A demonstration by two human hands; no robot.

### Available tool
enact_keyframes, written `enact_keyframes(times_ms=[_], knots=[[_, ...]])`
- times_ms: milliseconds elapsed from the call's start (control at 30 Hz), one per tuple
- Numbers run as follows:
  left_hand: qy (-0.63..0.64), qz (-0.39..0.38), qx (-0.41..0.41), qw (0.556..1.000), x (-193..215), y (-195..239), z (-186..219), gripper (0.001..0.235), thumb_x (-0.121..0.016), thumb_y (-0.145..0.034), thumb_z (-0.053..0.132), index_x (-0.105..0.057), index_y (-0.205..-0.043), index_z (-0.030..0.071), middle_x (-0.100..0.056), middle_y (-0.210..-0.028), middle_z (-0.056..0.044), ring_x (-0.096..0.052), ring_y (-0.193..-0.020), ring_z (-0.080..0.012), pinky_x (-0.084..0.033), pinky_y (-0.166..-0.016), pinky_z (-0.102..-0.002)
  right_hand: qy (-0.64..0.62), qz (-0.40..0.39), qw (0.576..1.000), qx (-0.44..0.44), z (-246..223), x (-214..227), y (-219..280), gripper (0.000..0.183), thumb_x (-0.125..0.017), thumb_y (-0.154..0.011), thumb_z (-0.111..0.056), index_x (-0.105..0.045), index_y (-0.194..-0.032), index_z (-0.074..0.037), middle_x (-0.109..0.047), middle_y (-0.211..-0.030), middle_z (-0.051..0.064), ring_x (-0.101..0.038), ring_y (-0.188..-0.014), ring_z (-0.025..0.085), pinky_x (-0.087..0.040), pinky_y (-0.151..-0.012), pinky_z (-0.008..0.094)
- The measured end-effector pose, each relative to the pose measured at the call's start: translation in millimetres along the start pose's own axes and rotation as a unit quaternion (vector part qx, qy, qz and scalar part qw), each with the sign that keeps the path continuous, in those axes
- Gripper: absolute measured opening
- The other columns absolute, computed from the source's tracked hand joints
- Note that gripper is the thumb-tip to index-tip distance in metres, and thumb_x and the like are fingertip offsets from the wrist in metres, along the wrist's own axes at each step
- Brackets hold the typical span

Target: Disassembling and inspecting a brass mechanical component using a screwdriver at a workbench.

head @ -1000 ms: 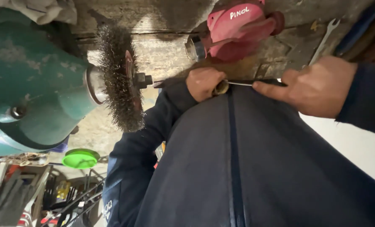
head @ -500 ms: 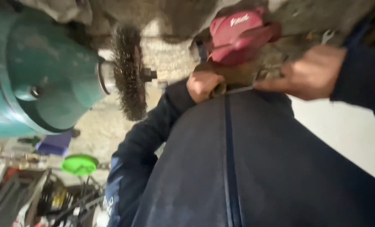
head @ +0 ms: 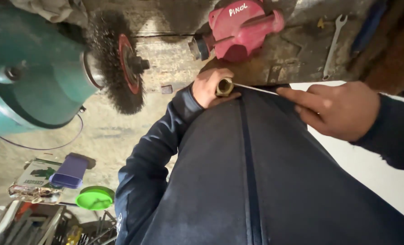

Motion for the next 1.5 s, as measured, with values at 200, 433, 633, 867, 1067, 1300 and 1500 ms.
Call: enact_keyframes(times_ms=[200, 433, 633, 867, 1067, 1300, 1500], knots=[[0.024, -0.06, 0.08, 0.995, 10.5, 7.3, 18.9, 0.08, -0.092, -0.075, 0.013, -0.048, -0.142, 0.004, -0.06, -0.133, -0.018, -0.06, -0.12, -0.0362, -0.051, -0.104, -0.043, 0.035, 0.081, 0.996, 0.019, -27.7, -15.7, 2.1, 0.049, -0.07, -0.084, -0.022, -0.067, -0.133, -0.022, -0.057, -0.065, 0.004, -0.058, -0.048, 0.026, -0.045, -0.043, 0.042], [0.051, -0.11, 0.092, 0.988, 24.7, -6.4, 24.7, 0.079, -0.089, -0.079, 0.014, -0.048, -0.145, 0.005, -0.06, -0.134, -0.016, -0.061, -0.119, -0.0352, -0.052, -0.103, -0.043, 0.073, 0.051, 0.996, -0.007, -45.3, -37.9, 4.8, 0.056, -0.065, -0.089, -0.026, -0.059, -0.144, -0.022, -0.059, -0.069, 0.005, -0.058, -0.046, 0.025, -0.044, -0.038, 0.042], [0.104, -0.109, 0.061, 0.987, 0.9, -15.4, 8.2, 0.046, -0.089, -0.08, 0.014, -0.061, -0.116, 0.01, -0.067, -0.109, -0.011, -0.07, -0.1, -0.0335, -0.057, -0.085, -0.041, 0.084, 0.05, 0.994, -0.054, -52.2, -43.3, 8.0, 0.06, -0.064, -0.09, -0.027, -0.055, -0.149, -0.024, -0.06, -0.072, 0.007, -0.059, -0.047, 0.027, -0.045, -0.038, 0.043], [0.085, -0.114, 0.052, 0.989, -0.9, -18.0, 7.3, 0.041, -0.087, -0.08, 0.016, -0.06, -0.11, 0.009, -0.069, -0.098, -0.01, -0.071, -0.084, -0.0317, -0.056, -0.071, -0.039, 0.091, 0.041, 0.992, -0.08, -57.0, -41.7, 9.5, 0.058, -0.062, -0.091, -0.031, -0.054, -0.148, -0.026, -0.06, -0.072, 0.007, -0.057, -0.041, 0.025, -0.044, -0.036, 0.042], [0.067, -0.135, 0.018, 0.988, -7.5, -13.3, -5.5, 0.044, -0.089, -0.078, 0.019, -0.059, -0.106, 0.004, -0.065, -0.083, -0.013, -0.067, -0.074, -0.0343, -0.051, -0.062, -0.043, 0.079, 0.009, 0.992, -0.098, -59.4, -39.1, 6.5, 0.057, -0.06, -0.09, -0.032, -0.054, -0.146, -0.027, -0.06, -0.071, 0.008, -0.058, -0.039, 0.027, -0.044, -0.034, 0.044], [0.075, -0.13, 0.012, 0.989, 1.7, -22.0, 3.4, 0.038, -0.087, -0.079, 0.019, -0.058, -0.102, 0.007, -0.065, -0.078, -0.012, -0.068, -0.072, -0.0337, -0.052, -0.062, -0.042, 0.103, 0.026, 0.99, -0.095, -66.2, -30.8, 6.3, 0.056, -0.061, -0.089, -0.028, -0.055, -0.144, -0.028, -0.06, -0.073, 0.008, -0.059, -0.042, 0.026, -0.044, -0.034, 0.043], [0.089, -0.126, 0.016, 0.988, 4.2, -25.3, 5.5, 0.037, -0.085, -0.081, 0.018, -0.059, -0.104, 0.007, -0.067, -0.081, -0.012, -0.069, -0.075, -0.0344, -0.053, -0.063, -0.042, 0.075, -0.026, 0.991, -0.106, -61.8, -23.8, 0.5, 0.065, -0.06, -0.087, -0.029, -0.052, -0.152, -0.029, -0.059, -0.07, 0.007, -0.06, -0.043, 0.025, -0.045, -0.034, 0.043]])
Point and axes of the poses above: each hand's wrist, its own y-axis away from the middle knuckle, its own x-axis out of the back of the hand, z = x × y, the point moved 3 cm from there along -y, towards the middle knuckle
